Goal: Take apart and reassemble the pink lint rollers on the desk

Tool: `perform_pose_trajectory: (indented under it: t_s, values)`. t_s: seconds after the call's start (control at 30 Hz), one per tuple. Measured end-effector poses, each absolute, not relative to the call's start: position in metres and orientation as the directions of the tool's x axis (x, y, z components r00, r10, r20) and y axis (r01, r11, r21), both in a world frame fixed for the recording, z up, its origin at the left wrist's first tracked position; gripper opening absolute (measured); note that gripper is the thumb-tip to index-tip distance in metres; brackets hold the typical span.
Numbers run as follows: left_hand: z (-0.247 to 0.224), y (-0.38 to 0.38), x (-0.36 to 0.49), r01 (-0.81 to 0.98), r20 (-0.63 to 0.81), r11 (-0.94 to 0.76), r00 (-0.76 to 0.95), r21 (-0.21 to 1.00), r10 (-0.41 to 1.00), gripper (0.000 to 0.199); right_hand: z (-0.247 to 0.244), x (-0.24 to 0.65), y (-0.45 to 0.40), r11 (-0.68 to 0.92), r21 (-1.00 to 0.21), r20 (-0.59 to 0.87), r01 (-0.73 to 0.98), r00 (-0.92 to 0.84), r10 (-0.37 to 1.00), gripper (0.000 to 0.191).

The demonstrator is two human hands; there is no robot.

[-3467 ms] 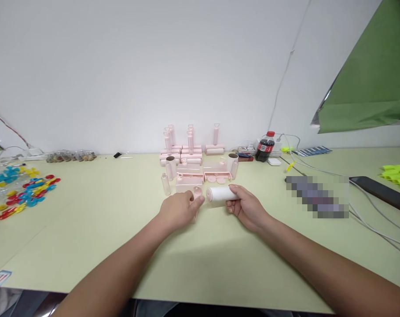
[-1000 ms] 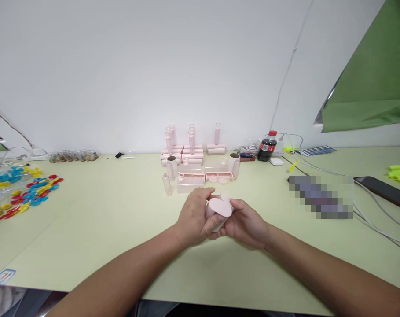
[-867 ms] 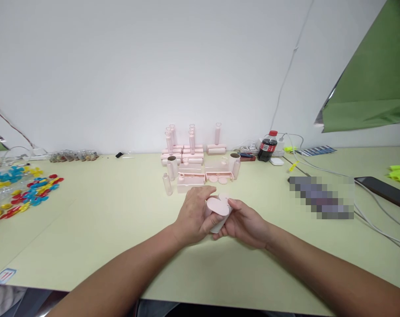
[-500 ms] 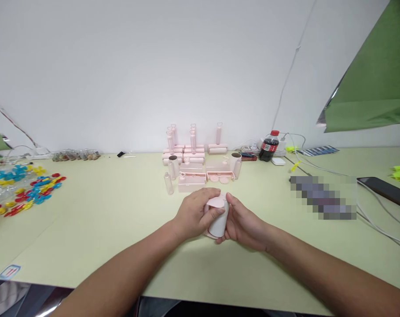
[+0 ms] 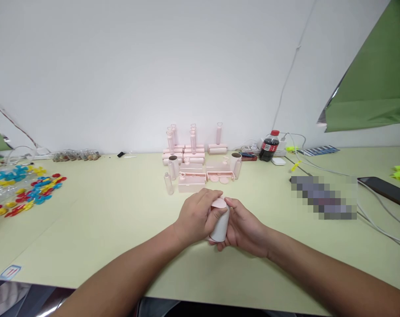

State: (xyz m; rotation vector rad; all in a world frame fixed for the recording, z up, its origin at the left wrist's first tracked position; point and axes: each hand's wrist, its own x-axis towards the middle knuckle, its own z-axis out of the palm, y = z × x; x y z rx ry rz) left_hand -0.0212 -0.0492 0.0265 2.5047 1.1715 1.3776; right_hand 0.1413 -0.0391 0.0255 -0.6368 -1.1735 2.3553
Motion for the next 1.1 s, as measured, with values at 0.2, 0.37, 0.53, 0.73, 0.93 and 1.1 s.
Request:
perform_pose_trajectory:
  t_s: [0.2,0.37,0.53,0.73,0.93,1.1]
  values:
    - [0.025,-0.047,-0.025,0.530,0.745,-0.769,0.334,0.358,0.577,0.029,0.026,0.142,-0.039,-0.479,-0.859,-0.171,-0.180,-0.781,0.601,0.053]
    - [0.023,-0.046,-0.028,0.505,0.742,-0.796,0.380,0.334,0.553,0.029,0.023,0.144,-0.037,-0.424,-0.892,-0.152,-0.159,-0.777,0.611,0.054]
    - [0.024,-0.048,-0.027,0.532,0.763,-0.794,0.370,0.294,0.530,0.026,0.026,0.145,-0.040,-0.423,-0.892,-0.149,-0.161,-0.777,0.611,0.054]
    - [0.029,-0.050,-0.027,0.566,0.756,-0.775,0.368,0.279,0.541,0.022,0.027,0.142,-0.044,-0.456,-0.873,-0.172,-0.171,-0.768,0.617,0.056]
    - [0.034,-0.052,-0.029,0.552,0.707,-0.762,0.385,0.339,0.594,0.023,0.025,0.141,-0.046,-0.451,-0.872,-0.148,-0.191,-0.775,0.614,0.055]
    - [0.036,-0.054,-0.030,0.506,0.687,-0.775,0.409,0.377,0.601,0.025,0.025,0.142,-0.047,-0.449,-0.872,-0.136,-0.194,-0.786,0.603,0.053]
